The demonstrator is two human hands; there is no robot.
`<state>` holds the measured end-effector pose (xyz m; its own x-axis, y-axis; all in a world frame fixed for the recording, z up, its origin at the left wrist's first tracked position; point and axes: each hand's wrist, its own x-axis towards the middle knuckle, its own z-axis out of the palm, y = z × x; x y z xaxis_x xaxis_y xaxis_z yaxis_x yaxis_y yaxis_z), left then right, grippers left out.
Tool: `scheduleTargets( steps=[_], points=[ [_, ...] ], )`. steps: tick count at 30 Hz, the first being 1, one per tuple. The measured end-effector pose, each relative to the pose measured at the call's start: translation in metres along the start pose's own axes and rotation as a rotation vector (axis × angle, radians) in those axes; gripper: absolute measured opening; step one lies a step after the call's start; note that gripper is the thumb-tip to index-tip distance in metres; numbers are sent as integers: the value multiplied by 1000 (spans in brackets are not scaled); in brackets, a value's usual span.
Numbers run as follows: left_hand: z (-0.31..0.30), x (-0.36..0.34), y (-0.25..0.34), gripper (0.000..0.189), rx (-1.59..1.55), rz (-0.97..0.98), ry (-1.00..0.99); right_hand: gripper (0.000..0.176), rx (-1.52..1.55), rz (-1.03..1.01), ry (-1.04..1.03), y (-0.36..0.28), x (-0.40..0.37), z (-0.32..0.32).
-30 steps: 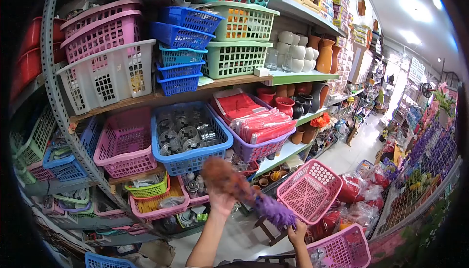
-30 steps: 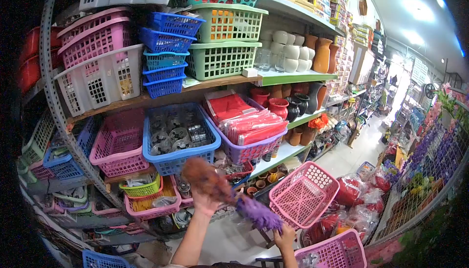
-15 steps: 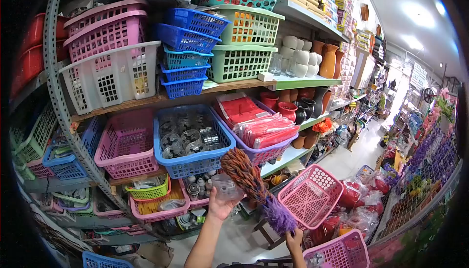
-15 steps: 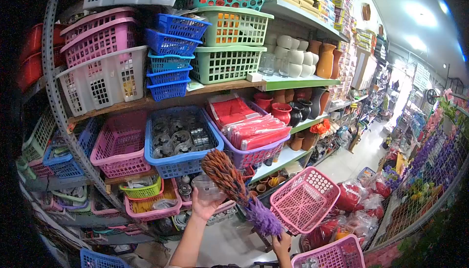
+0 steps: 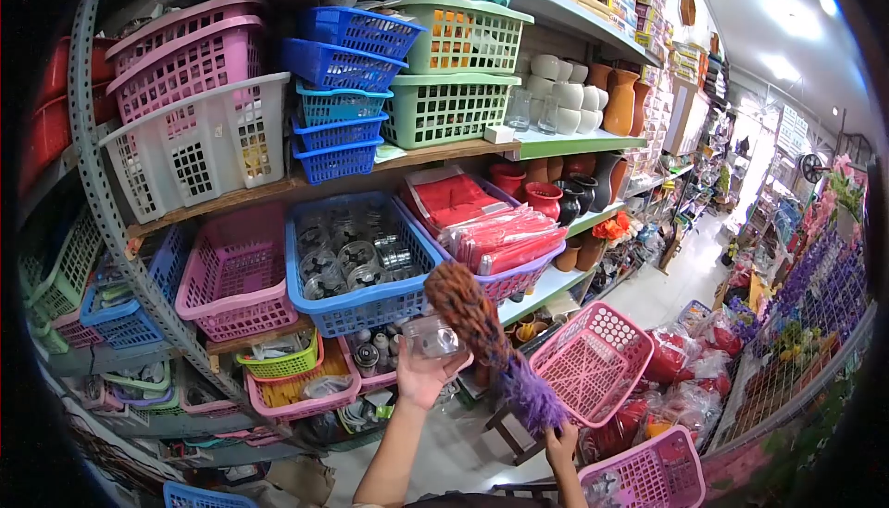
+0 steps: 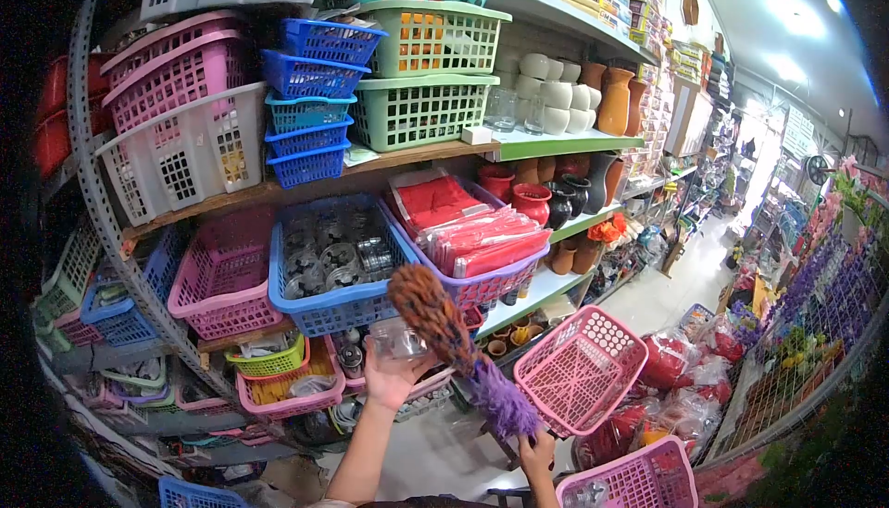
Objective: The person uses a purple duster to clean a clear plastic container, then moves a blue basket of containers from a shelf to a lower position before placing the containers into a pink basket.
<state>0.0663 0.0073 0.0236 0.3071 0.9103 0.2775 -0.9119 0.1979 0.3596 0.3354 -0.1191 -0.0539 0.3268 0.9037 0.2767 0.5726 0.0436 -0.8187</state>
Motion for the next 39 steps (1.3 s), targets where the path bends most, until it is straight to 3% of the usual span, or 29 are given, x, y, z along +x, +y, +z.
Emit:
scheduleTargets(
  steps=[3,4,6,8,9,10,12,14,16,17,18,20,22,28,30,32,35,37,39],
  points=[
    [2,-2,-2,73,-124,28,98,22,28,-29,54,-1,-4,-1],
    [-4,2,-4,73,-125,24,101,22,55,-146,77,2,-5,-1],
    [-6,5,-5,72,164,64,208,22,81,-259,99,5,-5,-1],
    [5,4,-2,71,163,67,216,18,31,-322,186,11,2,2],
    [17,3,0,73,33,31,50,19,-20,-169,117,30,3,4],
    [22,3,1,75,-97,-3,-116,19,-20,-166,117,33,2,4],
    [12,3,2,74,-72,12,-47,19,64,-91,167,38,3,5],
    [16,0,5,75,52,48,9,20,131,-121,86,39,-1,4],
    [13,0,2,74,-26,43,79,20,86,-248,115,11,-7,2],
    [1,1,-1,73,-75,49,-28,20,3,-102,19,17,-9,1],
    [-4,2,-3,73,-125,56,-135,20,1,-98,20,17,-8,2],
    [-12,4,-8,79,-12,103,-38,21,75,134,-69,14,-2,4],
    [-3,5,-5,76,91,112,72,21,12,90,0,11,-5,5],
    [-5,2,-4,70,85,87,111,16,47,-205,69,28,-6,10],
    [-14,7,-10,72,-214,68,-172,17,101,-130,97,33,-2,15],
    [-6,8,-8,73,-76,65,-109,17,1,-75,126,23,-4,11],
    [7,8,-4,73,-59,56,-1,16,203,-65,83,27,-6,9],
    [16,8,-2,72,30,97,127,16,164,-224,-20,22,-9,4],
    [5,8,-7,73,43,154,220,16,126,-177,-32,33,-11,9]
  ],
)
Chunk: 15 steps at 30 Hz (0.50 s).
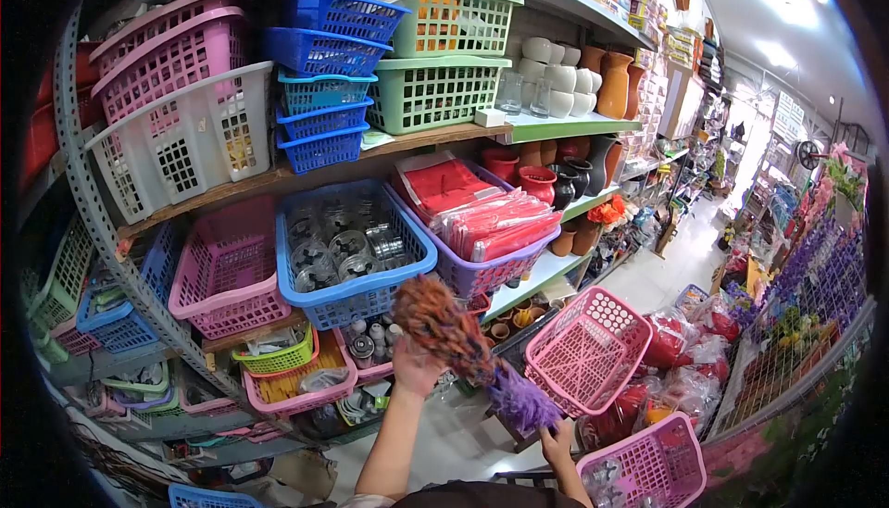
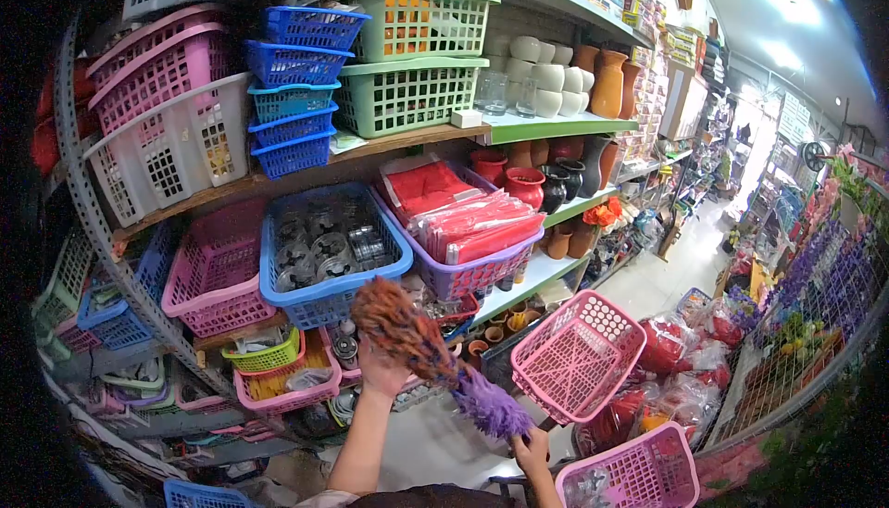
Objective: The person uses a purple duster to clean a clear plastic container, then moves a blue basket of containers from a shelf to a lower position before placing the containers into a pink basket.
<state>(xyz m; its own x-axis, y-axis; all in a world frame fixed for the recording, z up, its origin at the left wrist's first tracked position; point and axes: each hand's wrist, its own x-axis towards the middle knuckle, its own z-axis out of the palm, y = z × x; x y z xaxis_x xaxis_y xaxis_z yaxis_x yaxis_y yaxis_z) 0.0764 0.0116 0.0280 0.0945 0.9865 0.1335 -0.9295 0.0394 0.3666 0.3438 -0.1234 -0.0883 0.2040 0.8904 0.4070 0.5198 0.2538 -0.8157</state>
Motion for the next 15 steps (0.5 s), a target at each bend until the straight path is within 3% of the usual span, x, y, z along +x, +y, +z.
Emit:
scheduleTargets(
  steps=[1,3,5,9,11,13,15],
  points=[
    [-13,2,-4,73,0,-4,0,17,-36,44,-16,0,0,1],
    [-22,4,-5,74,-83,-72,-203,19,-29,131,-24,3,-1,4],
    [-15,1,-2,74,-50,-98,-164,19,-59,130,159,18,-5,14],
    [-18,-2,-3,73,63,-91,-189,19,172,151,59,-7,-7,4],
    [-41,2,-15,72,-119,-82,-178,18,136,138,-15,-16,-3,2],
    [-27,4,-14,74,-74,-75,-203,18,70,93,39,-9,-2,8],
    [-11,3,-4,78,-32,-202,-274,18,205,212,131,-10,2,13]
  ],
)
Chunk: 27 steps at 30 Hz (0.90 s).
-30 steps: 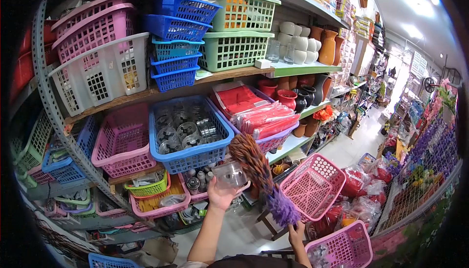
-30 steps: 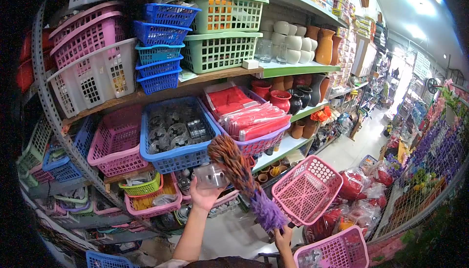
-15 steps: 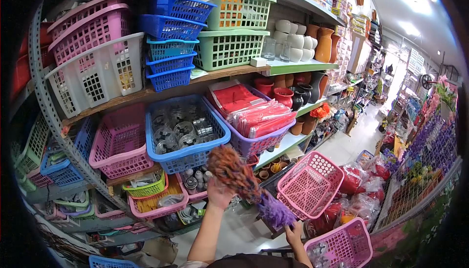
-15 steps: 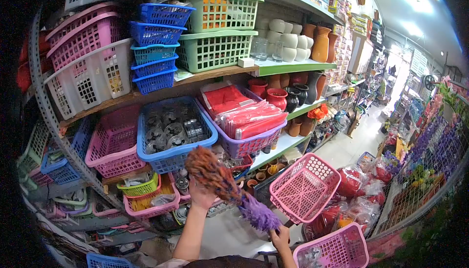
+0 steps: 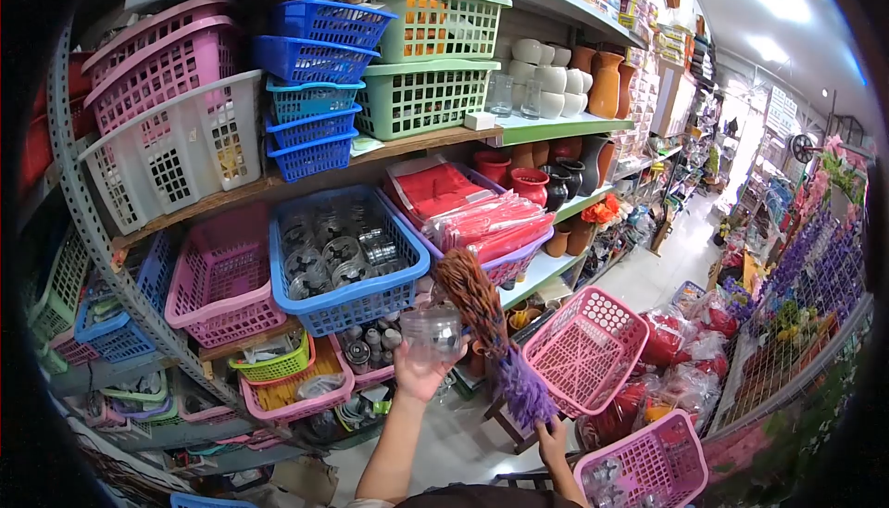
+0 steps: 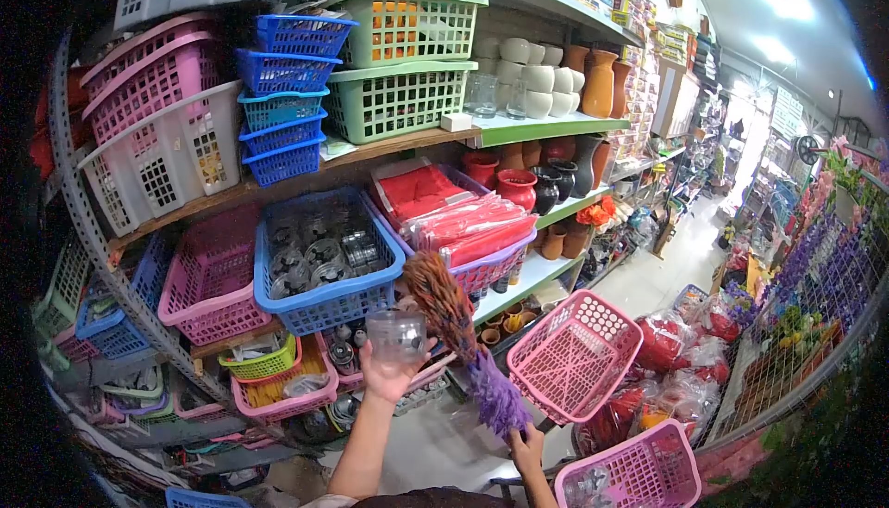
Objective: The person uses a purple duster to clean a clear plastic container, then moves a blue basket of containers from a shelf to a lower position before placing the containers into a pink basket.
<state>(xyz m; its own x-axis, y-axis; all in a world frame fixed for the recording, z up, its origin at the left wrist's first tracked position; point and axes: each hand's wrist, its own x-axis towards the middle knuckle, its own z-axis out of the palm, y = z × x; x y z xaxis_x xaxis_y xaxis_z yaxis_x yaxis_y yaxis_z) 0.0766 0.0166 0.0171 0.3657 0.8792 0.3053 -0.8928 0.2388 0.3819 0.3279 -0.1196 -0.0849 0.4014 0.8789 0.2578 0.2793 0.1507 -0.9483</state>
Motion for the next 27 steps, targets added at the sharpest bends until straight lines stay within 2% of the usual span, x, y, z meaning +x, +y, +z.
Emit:
scheduleTargets(
  steps=[2,4,6,8,9,12,14,15,17,18,20,21,23,26,27],
  points=[
    [10,0,0,76,23,27,11,18,48,19,-37,-12,-5,-5],
    [10,1,-1,74,-7,62,221,18,96,29,-70,-7,-3,-8],
    [10,2,-4,71,-81,50,217,18,-99,-133,-144,9,-4,-10],
    [10,3,-7,66,-228,30,210,18,-119,-59,-166,8,-6,-9],
    [18,6,-10,65,-197,64,133,17,-79,-32,-140,9,-4,-5],
    [7,11,-11,64,-240,28,150,18,-31,-34,-87,17,-2,-1],
    [15,13,-9,59,-235,47,141,18,-150,-244,-108,41,-6,-6],
    [20,13,-9,54,-232,61,134,18,-151,-241,-110,35,-5,-7],
    [12,16,-12,42,-322,73,98,17,-226,-107,-239,11,-5,-8],
    [17,14,-11,42,-323,72,98,17,-227,-107,-238,6,-7,-7],
    [32,10,-7,41,-482,-48,176,17,-168,-45,-236,1,-6,-3],
    [16,11,-8,41,-567,-86,144,17,-166,-48,-238,2,-6,-3],
    [0,11,-8,42,-525,-70,186,18,-123,-167,-204,7,-8,-3],
    [-17,13,-10,46,-402,-9,259,18,-158,-237,-184,46,-2,-13],
    [-37,11,-11,47,-407,-73,235,18,-150,-89,-209,22,-1,-18]
  ],
)
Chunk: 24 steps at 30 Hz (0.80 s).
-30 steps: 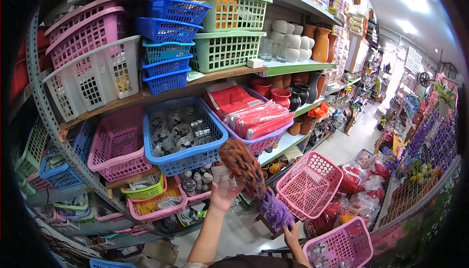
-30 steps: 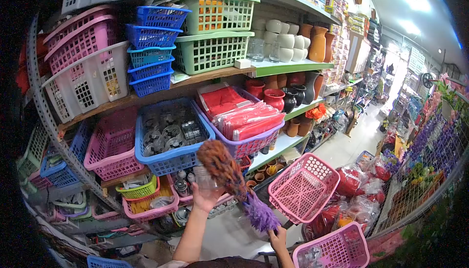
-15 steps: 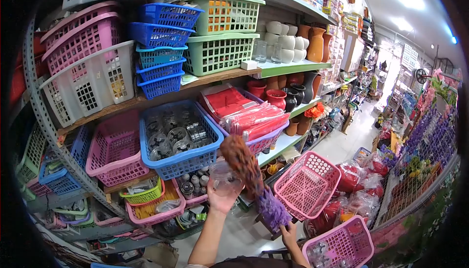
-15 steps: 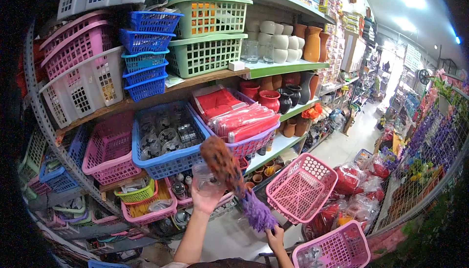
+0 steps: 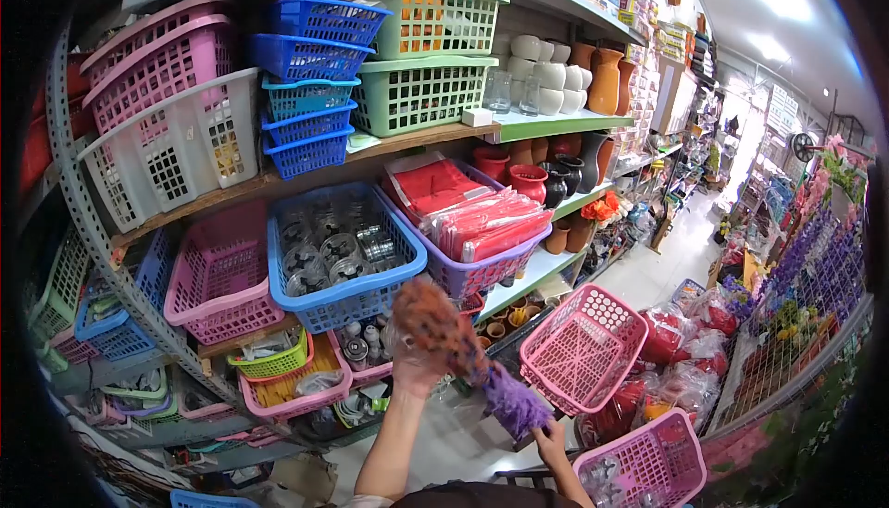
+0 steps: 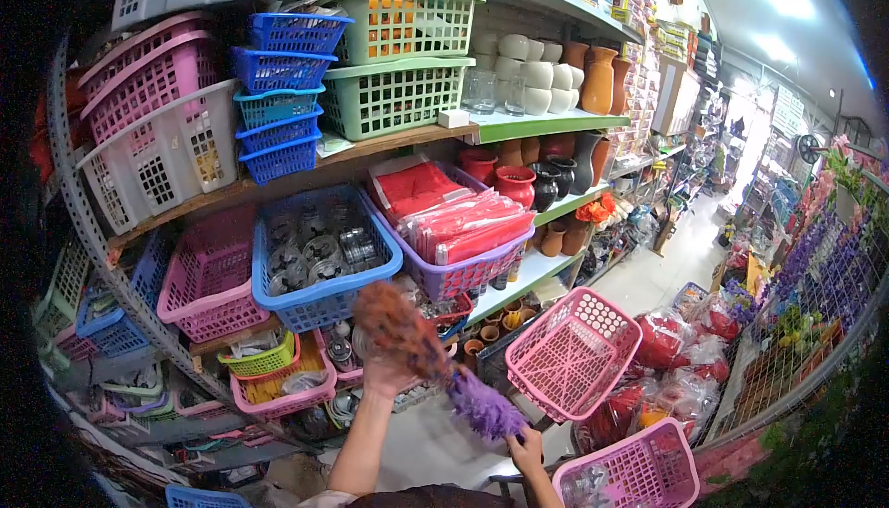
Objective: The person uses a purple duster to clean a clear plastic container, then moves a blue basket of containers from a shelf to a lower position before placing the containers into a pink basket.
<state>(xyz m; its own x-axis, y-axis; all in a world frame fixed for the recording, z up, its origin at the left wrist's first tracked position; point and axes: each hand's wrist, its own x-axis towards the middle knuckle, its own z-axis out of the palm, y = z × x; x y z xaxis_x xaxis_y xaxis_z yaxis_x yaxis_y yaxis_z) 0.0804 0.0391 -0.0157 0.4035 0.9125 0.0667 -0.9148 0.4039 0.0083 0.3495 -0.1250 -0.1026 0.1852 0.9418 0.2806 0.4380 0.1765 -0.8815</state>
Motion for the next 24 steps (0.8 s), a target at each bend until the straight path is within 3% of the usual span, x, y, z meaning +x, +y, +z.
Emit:
scheduleTargets(
  steps=[3,6,9,10,11,14,16,17,18,19,21,24],
  points=[
    [-4,-9,2,45,-197,-133,-61,18,21,114,110,0,4,-3],
    [-2,-9,3,46,-12,-21,53,20,-219,-57,71,-6,2,-20],
    [-9,-12,3,47,270,20,-69,24,-249,26,62,-29,10,-29],
    [33,-21,-7,48,263,-4,-96,23,-199,87,118,-37,16,-29],
    [26,-18,-6,48,261,-7,-96,21,-283,58,179,-29,20,-30],
    [19,-15,-1,48,559,69,185,24,-363,102,89,-24,28,-49],
    [23,-18,0,47,691,73,151,22,-225,-93,127,-27,35,-58],
    [26,-18,0,46,825,71,113,21,-346,-91,123,-27,43,-69],
    [24,-15,0,42,912,177,-49,20,-460,-117,152,-44,50,-76],
    [20,-12,0,42,912,176,-50,20,-574,-146,179,-62,56,-84],
    [8,-5,1,38,1220,328,-14,22,-569,-157,152,-71,61,-93],
    [-18,-3,3,40,1216,321,139,24,-456,-210,97,-76,64,-94]
  ],
)
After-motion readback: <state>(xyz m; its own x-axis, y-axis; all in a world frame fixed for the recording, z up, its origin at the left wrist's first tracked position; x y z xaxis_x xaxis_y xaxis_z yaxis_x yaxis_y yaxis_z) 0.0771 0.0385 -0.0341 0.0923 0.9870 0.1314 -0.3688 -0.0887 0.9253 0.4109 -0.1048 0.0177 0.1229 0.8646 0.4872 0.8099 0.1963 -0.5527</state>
